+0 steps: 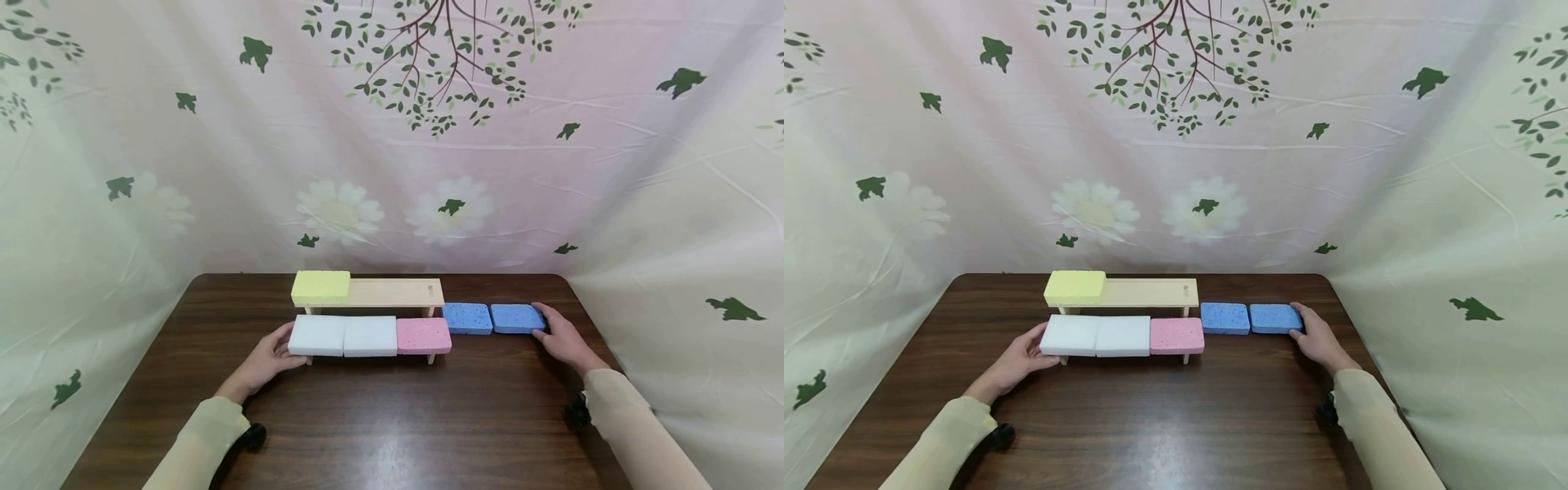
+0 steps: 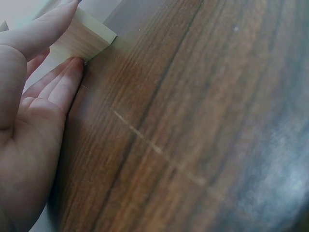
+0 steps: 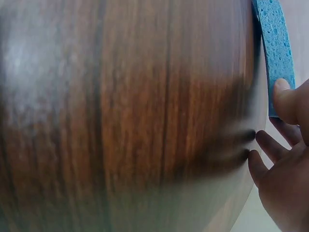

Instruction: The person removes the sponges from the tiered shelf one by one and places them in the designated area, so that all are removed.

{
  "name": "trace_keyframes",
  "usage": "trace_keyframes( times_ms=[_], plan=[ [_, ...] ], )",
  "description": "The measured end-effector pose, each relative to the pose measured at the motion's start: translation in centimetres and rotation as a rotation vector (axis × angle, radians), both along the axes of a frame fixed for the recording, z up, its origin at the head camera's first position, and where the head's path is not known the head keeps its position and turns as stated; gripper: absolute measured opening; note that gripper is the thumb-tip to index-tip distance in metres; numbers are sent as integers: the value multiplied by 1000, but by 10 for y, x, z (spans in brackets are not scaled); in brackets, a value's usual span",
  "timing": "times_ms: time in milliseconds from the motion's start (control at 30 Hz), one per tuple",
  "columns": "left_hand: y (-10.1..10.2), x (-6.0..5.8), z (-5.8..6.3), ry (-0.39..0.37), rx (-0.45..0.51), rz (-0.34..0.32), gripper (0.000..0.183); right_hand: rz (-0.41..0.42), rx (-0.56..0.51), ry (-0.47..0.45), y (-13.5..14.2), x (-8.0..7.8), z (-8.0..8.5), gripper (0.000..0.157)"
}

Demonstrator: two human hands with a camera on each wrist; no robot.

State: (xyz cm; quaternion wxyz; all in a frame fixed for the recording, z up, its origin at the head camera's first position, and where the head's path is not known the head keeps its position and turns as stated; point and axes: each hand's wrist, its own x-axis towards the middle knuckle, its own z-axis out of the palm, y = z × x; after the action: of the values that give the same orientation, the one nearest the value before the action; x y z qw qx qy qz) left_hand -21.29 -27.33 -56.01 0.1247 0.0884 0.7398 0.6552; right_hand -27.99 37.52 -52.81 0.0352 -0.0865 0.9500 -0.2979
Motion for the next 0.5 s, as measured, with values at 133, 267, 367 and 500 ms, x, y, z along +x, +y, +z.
trace_keyframes(
  times_ms=[133, 267, 367, 500],
  plan=[
    [1, 1, 1, 11, 2, -5, 98, 7, 6, -15, 0, 0, 0, 66],
    [1, 1, 1, 8, -6, -3, 98, 13, 7, -30, 0, 2, 0, 68],
    [1, 1, 1, 7, -10, -2, 98, 12, 17, -30, 0, 1, -1, 68],
    [1, 0, 0, 7, -5, -5, 99, 9, 31, -32, 1, 0, -3, 68]
  ],
)
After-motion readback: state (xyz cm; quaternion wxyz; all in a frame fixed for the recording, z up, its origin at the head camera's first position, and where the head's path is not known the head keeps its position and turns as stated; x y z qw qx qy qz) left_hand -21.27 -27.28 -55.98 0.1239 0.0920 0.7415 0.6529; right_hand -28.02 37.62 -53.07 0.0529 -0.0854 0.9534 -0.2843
